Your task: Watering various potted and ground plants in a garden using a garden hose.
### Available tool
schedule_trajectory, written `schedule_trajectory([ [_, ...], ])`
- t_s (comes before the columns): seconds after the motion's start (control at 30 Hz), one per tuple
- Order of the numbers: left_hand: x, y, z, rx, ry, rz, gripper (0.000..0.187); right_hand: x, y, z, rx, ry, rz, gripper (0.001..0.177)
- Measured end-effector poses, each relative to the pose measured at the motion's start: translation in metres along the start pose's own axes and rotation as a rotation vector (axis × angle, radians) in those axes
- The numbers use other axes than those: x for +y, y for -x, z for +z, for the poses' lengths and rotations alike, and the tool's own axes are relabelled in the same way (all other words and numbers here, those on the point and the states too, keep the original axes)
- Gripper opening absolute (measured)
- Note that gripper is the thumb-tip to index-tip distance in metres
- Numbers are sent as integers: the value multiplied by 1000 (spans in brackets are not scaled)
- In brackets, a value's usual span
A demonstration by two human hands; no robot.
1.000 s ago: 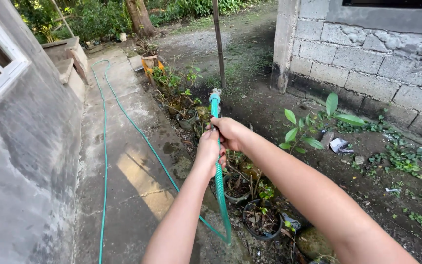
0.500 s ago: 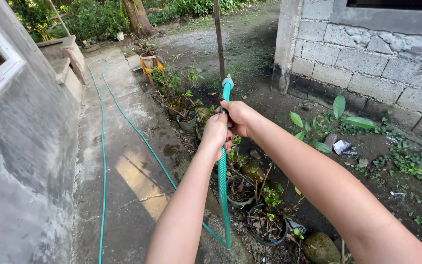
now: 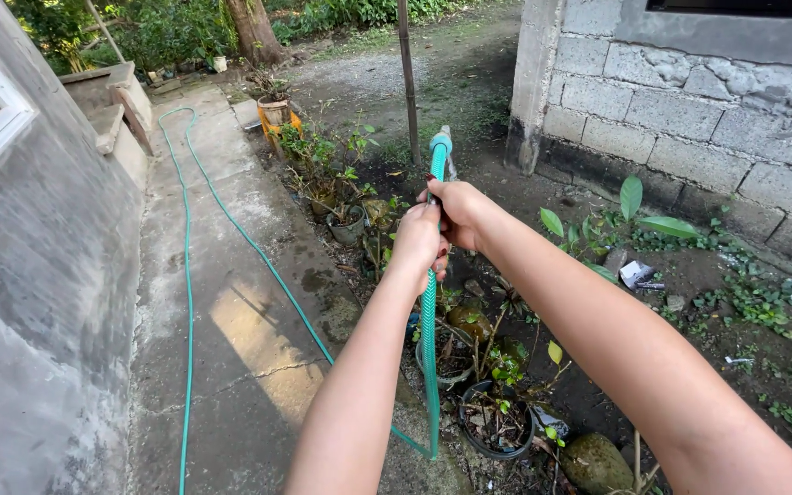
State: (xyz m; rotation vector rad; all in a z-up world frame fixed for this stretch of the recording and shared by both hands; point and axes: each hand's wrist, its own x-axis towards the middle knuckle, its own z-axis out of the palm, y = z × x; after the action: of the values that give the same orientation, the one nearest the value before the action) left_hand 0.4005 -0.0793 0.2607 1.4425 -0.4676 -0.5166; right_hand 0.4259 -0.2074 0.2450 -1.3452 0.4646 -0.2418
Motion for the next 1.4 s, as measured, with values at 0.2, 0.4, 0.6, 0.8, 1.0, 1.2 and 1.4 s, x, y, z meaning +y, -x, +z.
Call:
schedule_trajectory([
  [0.2, -7, -5, 2, 14, -1, -6, 33, 6, -8, -8, -16, -21, 8, 31],
  [0.4, -23, 6, -2, 42, -26, -61, 37, 35, -16, -6, -47, -15, 75, 34],
  [0.6, -44, 29, -13, 107, -61, -148, 40, 49, 41, 10, -195, -82, 158, 42],
  [0.8, -61, 58, -17, 177, -144, -269, 41, 177, 140, -20, -362, -76, 211, 36],
  [1.0, -41, 104, 14, 291, -63, -540, 39, 283, 237, -18, -768, 678, 232, 77],
  [1.2, -70, 134, 37, 347, -42, -527, 40, 457, 234, -52, -723, 446, 166, 24],
  [1.4, -97, 183, 67, 379, 42, -501, 37, 447, 329, -97, -653, 241, 276, 39],
])
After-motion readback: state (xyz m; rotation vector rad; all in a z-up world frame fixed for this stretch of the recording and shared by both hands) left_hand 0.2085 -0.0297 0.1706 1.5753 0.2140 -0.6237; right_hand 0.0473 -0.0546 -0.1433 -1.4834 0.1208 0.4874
